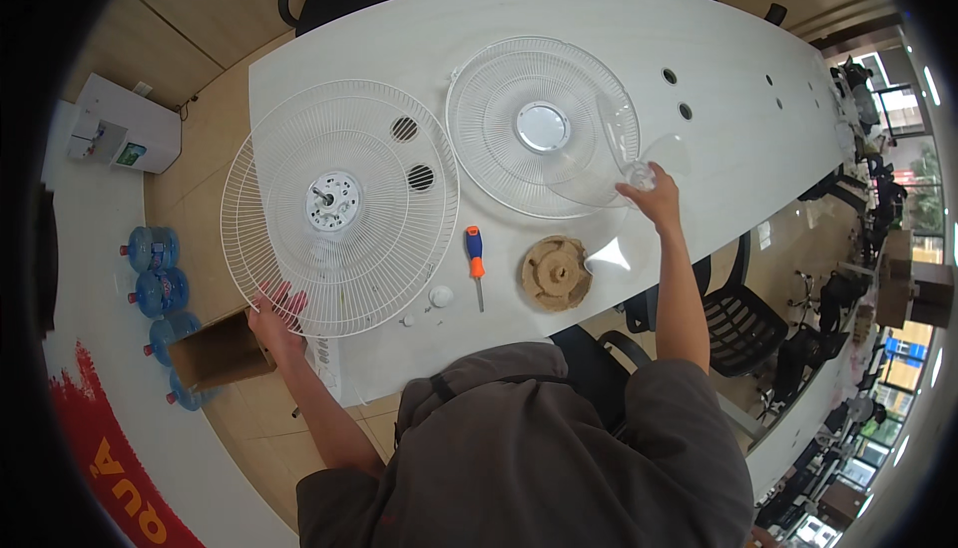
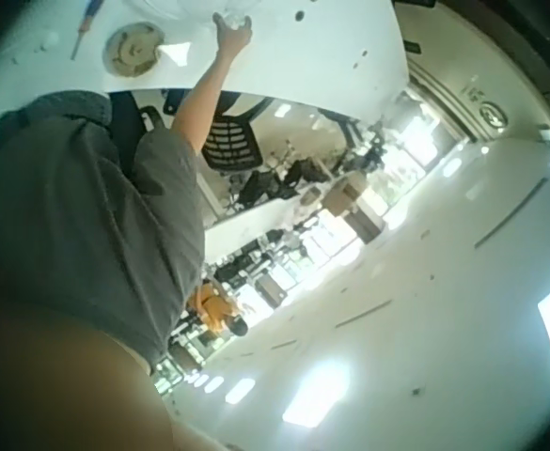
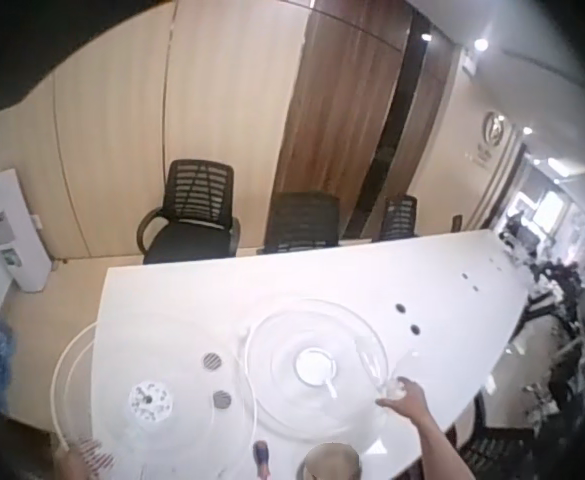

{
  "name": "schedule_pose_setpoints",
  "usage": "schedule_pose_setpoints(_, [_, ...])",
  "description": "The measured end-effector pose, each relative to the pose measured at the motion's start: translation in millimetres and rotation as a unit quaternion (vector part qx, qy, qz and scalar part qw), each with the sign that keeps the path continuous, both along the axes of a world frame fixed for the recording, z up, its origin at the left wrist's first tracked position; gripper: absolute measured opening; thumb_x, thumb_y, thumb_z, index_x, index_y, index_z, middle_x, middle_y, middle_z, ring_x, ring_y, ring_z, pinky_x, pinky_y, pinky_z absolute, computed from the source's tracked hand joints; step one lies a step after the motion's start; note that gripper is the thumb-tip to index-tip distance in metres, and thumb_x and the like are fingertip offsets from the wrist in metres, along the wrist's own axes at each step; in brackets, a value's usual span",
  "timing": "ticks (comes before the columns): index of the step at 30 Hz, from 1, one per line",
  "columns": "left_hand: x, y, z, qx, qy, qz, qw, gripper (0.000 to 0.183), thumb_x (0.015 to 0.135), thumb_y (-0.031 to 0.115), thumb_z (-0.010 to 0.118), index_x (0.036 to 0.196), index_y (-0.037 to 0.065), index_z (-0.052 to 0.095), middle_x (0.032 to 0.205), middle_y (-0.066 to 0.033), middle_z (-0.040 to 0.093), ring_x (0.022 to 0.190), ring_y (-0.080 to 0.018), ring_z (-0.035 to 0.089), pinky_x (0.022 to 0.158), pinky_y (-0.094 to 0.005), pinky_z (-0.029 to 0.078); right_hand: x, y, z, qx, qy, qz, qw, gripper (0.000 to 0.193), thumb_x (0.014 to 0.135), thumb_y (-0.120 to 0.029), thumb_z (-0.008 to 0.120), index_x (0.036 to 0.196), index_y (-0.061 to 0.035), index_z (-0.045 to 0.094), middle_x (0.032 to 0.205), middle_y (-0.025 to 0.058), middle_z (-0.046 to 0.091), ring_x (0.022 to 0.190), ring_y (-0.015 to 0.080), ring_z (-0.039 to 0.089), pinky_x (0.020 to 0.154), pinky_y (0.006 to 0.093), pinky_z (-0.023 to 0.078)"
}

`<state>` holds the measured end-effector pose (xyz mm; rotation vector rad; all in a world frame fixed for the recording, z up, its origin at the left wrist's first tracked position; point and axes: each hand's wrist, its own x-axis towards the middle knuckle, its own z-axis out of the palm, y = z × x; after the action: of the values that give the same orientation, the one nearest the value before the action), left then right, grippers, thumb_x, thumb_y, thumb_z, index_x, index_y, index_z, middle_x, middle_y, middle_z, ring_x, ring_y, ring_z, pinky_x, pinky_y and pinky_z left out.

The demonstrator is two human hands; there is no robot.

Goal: Assembling and securing the grill and motor parts of a pedestal fan with a screwdriver.

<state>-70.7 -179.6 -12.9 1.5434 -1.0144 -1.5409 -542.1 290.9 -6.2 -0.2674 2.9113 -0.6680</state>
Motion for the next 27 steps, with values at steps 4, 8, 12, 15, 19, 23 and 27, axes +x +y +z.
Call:
schedule_pose_setpoints(4, [1,3,2,0.005,-0.012,-0.007,1.000,0.038,0.109,0.025,0.044,0.127,-0.007,0.053,0.103,-0.0224,0.070,0.081,-0.0300,0.073,0.059,-0.0422,0.066,-26,-66,-21,0.007,0.039,0.090,0.995,0.101,0.059,-0.052,0.092,0.139,-0.0009,0.057,0.125,0.0286,0.063,0.116,0.0418,0.063,0.100,0.0457,0.051])
schedule_pose_setpoints(8, [10,0,-7,0.006,-0.022,-0.003,1.000,0.036,0.108,0.025,0.045,0.123,-0.006,0.055,0.103,-0.0215,0.070,0.080,-0.0288,0.073,0.061,-0.0417,0.066,-52,-139,-49,0.064,0.011,0.137,0.989,0.105,0.059,-0.053,0.092,0.144,-0.0044,0.052,0.129,0.0271,0.060,0.120,0.0413,0.060,0.105,0.0480,0.047])
schedule_pose_setpoints(12, [10,1,-6,0.011,-0.026,0.008,1.000,0.035,0.108,0.024,0.046,0.122,-0.006,0.056,0.103,-0.0215,0.071,0.077,-0.0289,0.073,0.060,-0.0414,0.065,-70,-176,-86,0.114,-0.022,0.186,0.976,0.107,0.060,-0.053,0.091,0.147,-0.0076,0.049,0.131,0.0244,0.058,0.122,0.0415,0.058,0.110,0.0504,0.041])
schedule_pose_setpoints(15, [6,3,0,0.018,-0.025,0.010,0.999,0.036,0.108,0.026,0.046,0.124,-0.005,0.057,0.102,-0.0212,0.071,0.074,-0.0295,0.072,0.060,-0.0413,0.065,-79,-188,-109,0.122,-0.047,0.183,0.974,0.107,0.060,-0.054,0.091,0.147,-0.0080,0.049,0.132,0.0239,0.058,0.120,0.0433,0.058,0.109,0.0509,0.042])
schedule_pose_setpoints(19, [-1,4,7,0.024,-0.042,0.017,0.999,0.038,0.108,0.029,0.046,0.126,-0.003,0.058,0.101,-0.0210,0.071,0.072,-0.0301,0.072,0.061,-0.0416,0.065,-90,-198,-117,0.091,-0.021,0.139,0.986,0.109,0.060,-0.055,0.091,0.148,-0.0078,0.047,0.134,0.0233,0.056,0.124,0.0441,0.055,0.107,0.0503,0.044])
schedule_pose_setpoints(23, [12,3,3,0.025,-0.032,0.013,0.999,0.040,0.109,0.031,0.045,0.129,-0.002,0.058,0.101,-0.0215,0.071,0.072,-0.0302,0.072,0.062,-0.0425,0.065,-91,-203,-112,0.161,-0.064,0.120,0.978,0.112,0.061,-0.060,0.090,0.151,-0.0146,0.044,0.147,0.0235,0.046,0.132,0.0484,0.047,0.106,0.0555,0.045])
schedule_pose_setpoints(27, [17,4,-4,0.017,-0.016,0.023,0.999,0.041,0.109,0.030,0.046,0.128,-0.004,0.058,0.099,-0.0208,0.071,0.075,-0.0301,0.073,0.061,-0.0442,0.066,-74,-210,-81,0.126,0.010,0.092,0.988,0.103,0.068,-0.059,0.086,0.151,-0.0151,0.044,0.153,0.0236,0.040,0.134,0.0508,0.044,0.101,0.0588,0.049])
